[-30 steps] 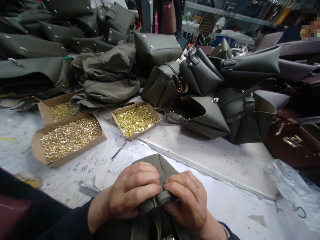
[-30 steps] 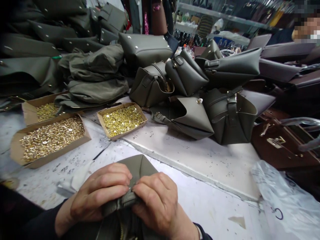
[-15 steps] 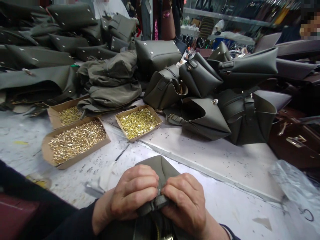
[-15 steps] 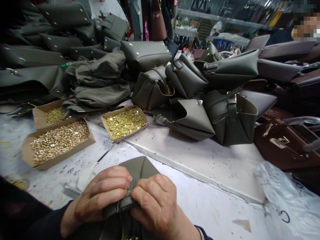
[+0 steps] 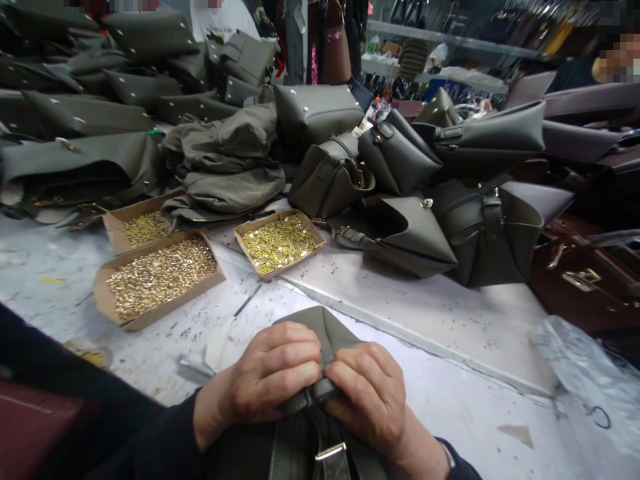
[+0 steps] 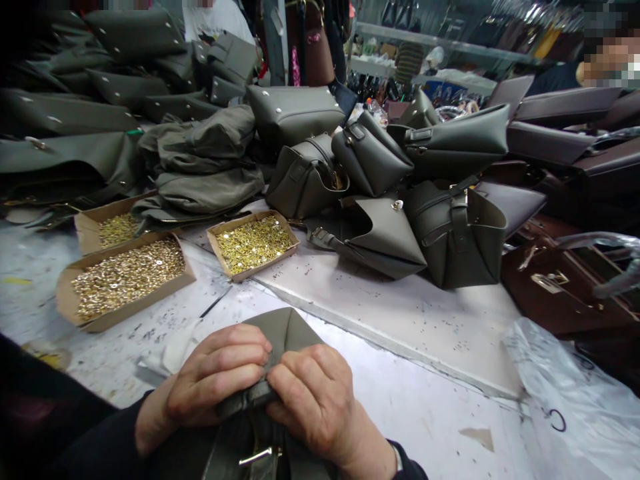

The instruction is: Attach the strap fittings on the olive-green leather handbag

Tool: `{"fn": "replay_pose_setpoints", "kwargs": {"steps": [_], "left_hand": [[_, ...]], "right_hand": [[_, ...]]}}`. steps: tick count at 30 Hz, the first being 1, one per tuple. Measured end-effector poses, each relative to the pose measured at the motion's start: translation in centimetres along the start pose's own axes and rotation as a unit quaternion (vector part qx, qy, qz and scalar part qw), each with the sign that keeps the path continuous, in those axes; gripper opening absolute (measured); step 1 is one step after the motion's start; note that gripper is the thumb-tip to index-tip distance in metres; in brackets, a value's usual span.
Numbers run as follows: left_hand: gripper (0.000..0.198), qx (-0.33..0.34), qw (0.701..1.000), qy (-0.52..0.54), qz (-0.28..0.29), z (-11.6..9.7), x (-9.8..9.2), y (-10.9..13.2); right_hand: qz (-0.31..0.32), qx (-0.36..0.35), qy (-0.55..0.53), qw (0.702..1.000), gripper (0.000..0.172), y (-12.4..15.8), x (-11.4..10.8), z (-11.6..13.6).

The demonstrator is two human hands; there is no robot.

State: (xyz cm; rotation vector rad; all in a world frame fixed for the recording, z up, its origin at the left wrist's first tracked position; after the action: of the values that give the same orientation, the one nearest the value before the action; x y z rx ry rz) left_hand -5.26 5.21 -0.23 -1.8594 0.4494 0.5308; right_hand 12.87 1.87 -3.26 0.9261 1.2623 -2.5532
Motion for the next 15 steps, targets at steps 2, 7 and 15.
{"fn": "replay_pose_setpoints", "kwargs": {"steps": [2, 7, 15], "left_hand": [[0.016, 0.008, 1.0, 0.002, -0.003, 0.08, 0.05, -0.08], [0.013, 0.024, 1.0, -0.012, -0.002, -0.03, -0.03, -0.02], [0.021, 0.034, 0.998, -0.052, 0.029, -0.43, -0.37, 0.53]], "right_hand": [[-0.012, 0.006, 0.0, 1.0, 0.016, 0.15, 0.02, -0.22], [-0.004, -0.012, 0.003, 1.0, 0.015, 0.11, -0.01, -0.52], [-0.026, -0.032, 0.033, 0.999, 0.016, -0.41, -0.29, 0.17]]}}
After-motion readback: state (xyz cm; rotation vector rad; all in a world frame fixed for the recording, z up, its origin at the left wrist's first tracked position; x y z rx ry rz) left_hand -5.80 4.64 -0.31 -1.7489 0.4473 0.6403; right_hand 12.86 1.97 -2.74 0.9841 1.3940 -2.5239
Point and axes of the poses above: each hand's wrist, its own y-axis away from the middle knuckle, its own x-axis out of the palm, z = x × y, the point moved 3 cm from there along -y, towards the middle knuckle, and after that the axes turned 3 degrees about x, right-handed, at the moved point
